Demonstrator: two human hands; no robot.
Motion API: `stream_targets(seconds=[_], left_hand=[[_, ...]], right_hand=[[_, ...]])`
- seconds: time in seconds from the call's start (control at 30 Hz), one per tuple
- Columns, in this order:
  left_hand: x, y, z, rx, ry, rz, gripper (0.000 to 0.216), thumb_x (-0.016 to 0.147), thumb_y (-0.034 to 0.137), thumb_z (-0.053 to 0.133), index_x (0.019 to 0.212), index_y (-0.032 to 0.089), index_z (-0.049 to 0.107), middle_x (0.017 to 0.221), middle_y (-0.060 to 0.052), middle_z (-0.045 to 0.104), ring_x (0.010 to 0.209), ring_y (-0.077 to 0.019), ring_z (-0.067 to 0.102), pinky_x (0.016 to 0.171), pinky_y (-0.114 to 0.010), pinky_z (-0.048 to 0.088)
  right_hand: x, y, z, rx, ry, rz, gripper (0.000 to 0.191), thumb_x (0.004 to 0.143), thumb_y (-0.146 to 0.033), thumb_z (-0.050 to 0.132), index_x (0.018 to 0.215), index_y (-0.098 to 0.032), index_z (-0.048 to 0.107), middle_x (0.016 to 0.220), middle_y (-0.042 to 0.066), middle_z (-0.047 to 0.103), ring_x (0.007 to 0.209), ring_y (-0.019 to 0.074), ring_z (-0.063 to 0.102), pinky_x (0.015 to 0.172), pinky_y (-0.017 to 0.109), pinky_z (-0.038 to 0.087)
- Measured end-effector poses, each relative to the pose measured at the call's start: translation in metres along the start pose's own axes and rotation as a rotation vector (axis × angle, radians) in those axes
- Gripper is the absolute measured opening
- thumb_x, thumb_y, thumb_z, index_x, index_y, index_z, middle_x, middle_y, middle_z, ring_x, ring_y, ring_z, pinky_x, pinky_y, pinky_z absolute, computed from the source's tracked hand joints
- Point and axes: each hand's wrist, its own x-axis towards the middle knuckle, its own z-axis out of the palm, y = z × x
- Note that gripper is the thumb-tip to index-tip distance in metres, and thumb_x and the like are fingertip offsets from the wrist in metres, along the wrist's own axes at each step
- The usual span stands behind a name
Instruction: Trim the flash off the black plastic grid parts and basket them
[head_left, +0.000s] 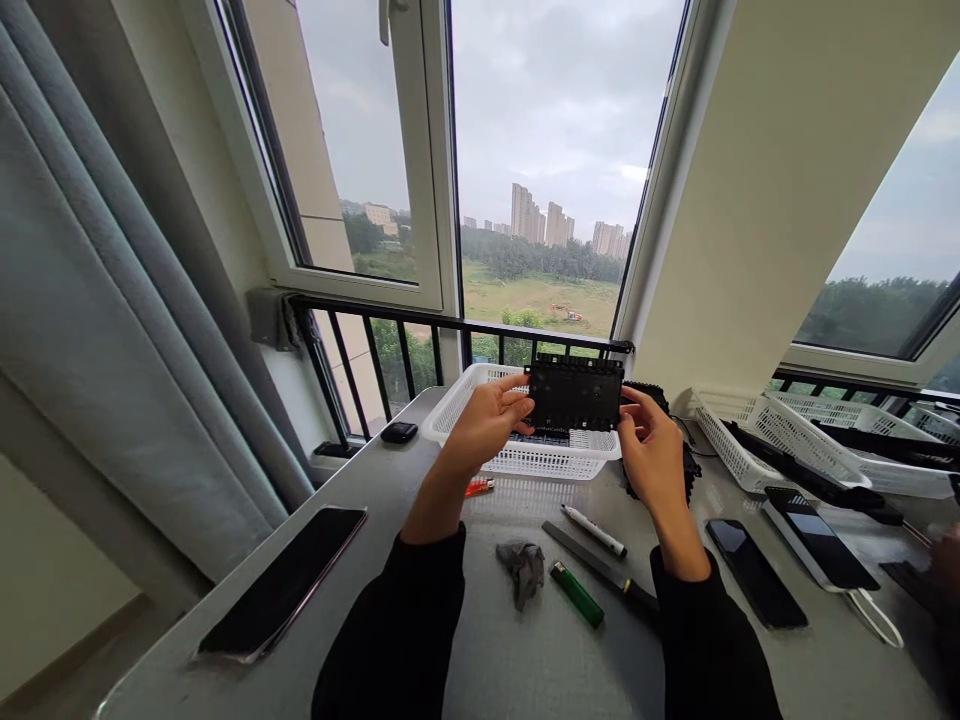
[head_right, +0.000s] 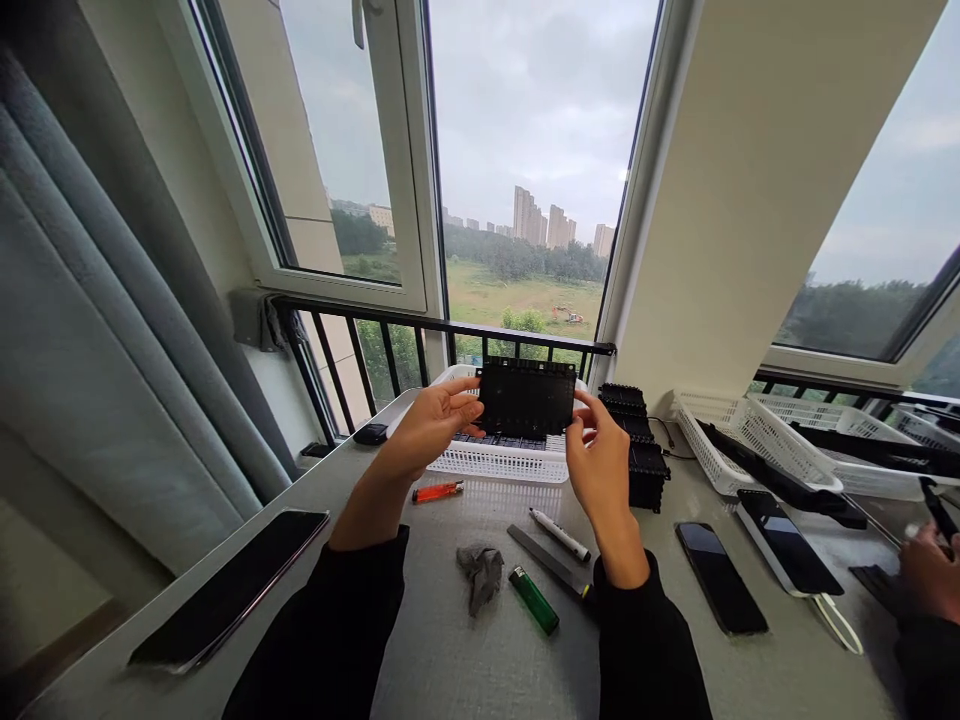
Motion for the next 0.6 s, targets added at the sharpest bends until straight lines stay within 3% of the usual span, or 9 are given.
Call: stream_targets(seconds=[0.33, 0.6], left_hand=[[0.0011, -0.0047, -0.0028, 0.025, -0.013, 0.034, 0.048, 0.074, 0.024, 0.073, 0.119, 0.012, 0.065, 0.075, -0.003, 0.068, 0.065, -0.0144, 0.063, 0.058, -0.030, 0.060], [0.0010, -0.0050, -0.0034, 0.004, -0.015, 0.009, 0.043, 0.075, 0.018, 0.071, 0.117, 0.011, 0.066, 0.076, -0.003, 0.069, 0.067, -0.0153, 0.064, 0.059, -0.031, 0.061]], right_hand=[[0.0001, -0.0001, 0.0012, -0.011, -0.004, -0.014, 0.043, 0.083, -0.024, 0.046, 0.120, -0.016, 0.066, 0.088, 0.006, 0.073, 0.072, 0.0164, 0.064, 0.065, 0.028, 0.049], [-0.0009, -0.0009, 0.0022, -0.024, -0.015, -0.010, 0.043, 0.084, -0.025, 0.045, 0.122, -0.016, 0.065, 0.090, 0.007, 0.073, 0.070, 0.0158, 0.063, 0.066, 0.028, 0.048]])
